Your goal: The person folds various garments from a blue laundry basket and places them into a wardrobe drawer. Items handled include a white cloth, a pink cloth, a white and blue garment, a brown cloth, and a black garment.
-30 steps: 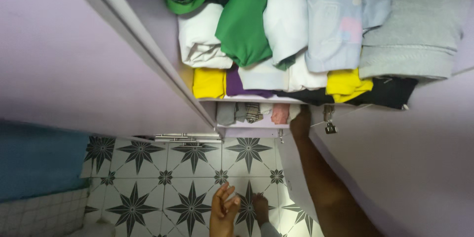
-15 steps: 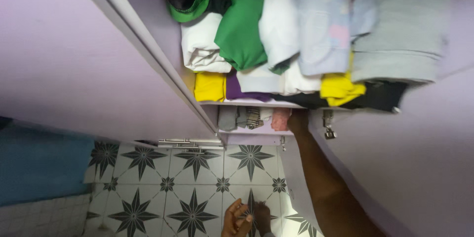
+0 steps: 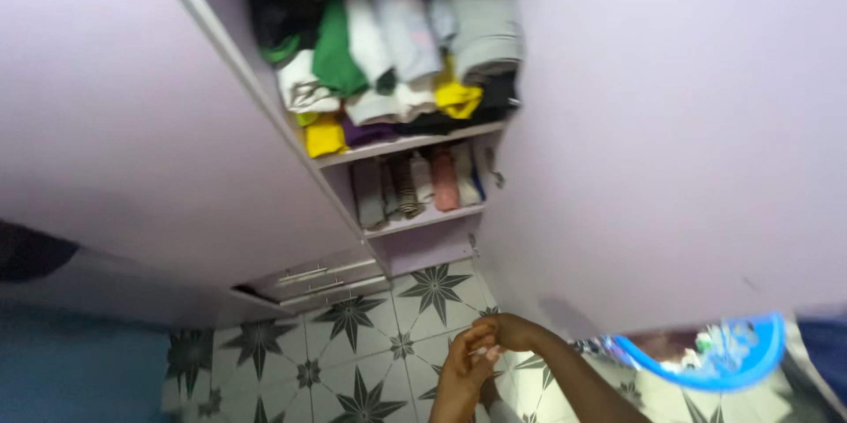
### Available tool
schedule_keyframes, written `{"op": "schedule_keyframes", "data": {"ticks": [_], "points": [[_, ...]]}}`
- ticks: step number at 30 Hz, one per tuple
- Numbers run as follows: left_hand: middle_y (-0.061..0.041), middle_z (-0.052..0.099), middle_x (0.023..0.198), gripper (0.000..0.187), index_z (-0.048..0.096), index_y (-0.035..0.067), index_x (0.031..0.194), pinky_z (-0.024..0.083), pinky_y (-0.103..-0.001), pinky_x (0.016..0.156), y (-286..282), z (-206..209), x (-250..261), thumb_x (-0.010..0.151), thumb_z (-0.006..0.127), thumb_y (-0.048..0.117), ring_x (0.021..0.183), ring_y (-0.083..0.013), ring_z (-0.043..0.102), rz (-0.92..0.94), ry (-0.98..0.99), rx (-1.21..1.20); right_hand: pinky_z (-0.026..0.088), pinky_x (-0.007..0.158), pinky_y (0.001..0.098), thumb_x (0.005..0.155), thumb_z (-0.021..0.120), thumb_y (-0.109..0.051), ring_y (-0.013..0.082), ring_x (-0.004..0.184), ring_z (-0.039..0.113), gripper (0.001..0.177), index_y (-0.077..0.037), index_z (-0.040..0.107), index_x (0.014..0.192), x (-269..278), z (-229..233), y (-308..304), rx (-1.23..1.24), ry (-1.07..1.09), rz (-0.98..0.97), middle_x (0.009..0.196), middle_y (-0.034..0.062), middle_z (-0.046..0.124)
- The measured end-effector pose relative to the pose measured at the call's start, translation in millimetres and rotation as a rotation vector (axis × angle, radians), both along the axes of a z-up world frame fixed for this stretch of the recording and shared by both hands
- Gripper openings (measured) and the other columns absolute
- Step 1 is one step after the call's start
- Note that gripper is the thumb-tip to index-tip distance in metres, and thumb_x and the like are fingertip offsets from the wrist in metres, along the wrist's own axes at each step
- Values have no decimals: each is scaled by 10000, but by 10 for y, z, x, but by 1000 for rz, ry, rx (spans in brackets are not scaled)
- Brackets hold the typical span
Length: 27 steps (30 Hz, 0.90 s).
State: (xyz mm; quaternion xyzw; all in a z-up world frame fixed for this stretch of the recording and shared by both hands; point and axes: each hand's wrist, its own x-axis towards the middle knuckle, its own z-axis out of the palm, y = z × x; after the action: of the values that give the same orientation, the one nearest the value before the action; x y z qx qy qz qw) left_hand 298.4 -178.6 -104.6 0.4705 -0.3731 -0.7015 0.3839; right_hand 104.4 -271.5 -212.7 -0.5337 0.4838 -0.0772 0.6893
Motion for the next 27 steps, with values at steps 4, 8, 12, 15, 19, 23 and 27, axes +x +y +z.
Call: {"op": "schedule_keyframes", "data": {"ticks": [4,8,12,15,19,23,27], "points": [[-66,697,1283,449,598,90,1354,510,-317,1002,178,507,-251,915,677,133,1173,-160,644,-131,-39,6,539,1046,341,822,759,-60,202,1243,666,630,-53,578,1426,-266,231,600,-138,-327,-146,1338,87,700],[-56,715,1230,391,628,39,1309,517,-296,1001,310,701,-641,942,695,155,1155,-154,661,-302,89,-189,551,993,329,859,628,-17,174,1178,655,589,-46,580,1445,-642,659,1161,-196,-735,-318,1293,86,693],[-68,698,1130,397,617,37,1320,522,-298,848,393,847,-991,940,692,128,979,-141,642,-489,155,-187,580,924,307,917,650,-91,131,1083,673,428,-52,633,1343,-961,1149,1594,-405,64,-385,1214,55,725],[-60,708,1123,366,631,21,1301,532,-287,854,414,1031,-1330,953,678,127,951,-126,637,-617,161,-205,576,872,319,969,599,-129,142,1007,667,383,-49,633,1342,-1228,1495,1891,-425,46,-581,1162,58,728],[-41,713,1139,347,638,36,1276,545,-275,863,548,1148,-1653,947,671,141,959,-111,653,-747,33,-163,558,874,286,996,602,-176,105,1005,662,388,-84,601,1373,-1677,1767,2255,-395,-127,-834,1166,23,685],[-61,717,1143,374,621,54,1290,544,-280,846,508,1044,-1996,932,677,146,941,-120,656,-810,46,-50,557,806,256,1006,582,-193,103,898,697,333,-87,648,1316,-2162,1734,2442,-425,-118,-1182,1140,28,754],[-75,703,1168,375,619,26,1312,516,-274,829,408,835,-2460,960,687,137,943,-122,633,-714,136,-75,559,773,275,993,578,-156,110,859,699,292,-62,685,1248,-2696,1478,2586,-383,-109,-1533,1105,61,768]]}}
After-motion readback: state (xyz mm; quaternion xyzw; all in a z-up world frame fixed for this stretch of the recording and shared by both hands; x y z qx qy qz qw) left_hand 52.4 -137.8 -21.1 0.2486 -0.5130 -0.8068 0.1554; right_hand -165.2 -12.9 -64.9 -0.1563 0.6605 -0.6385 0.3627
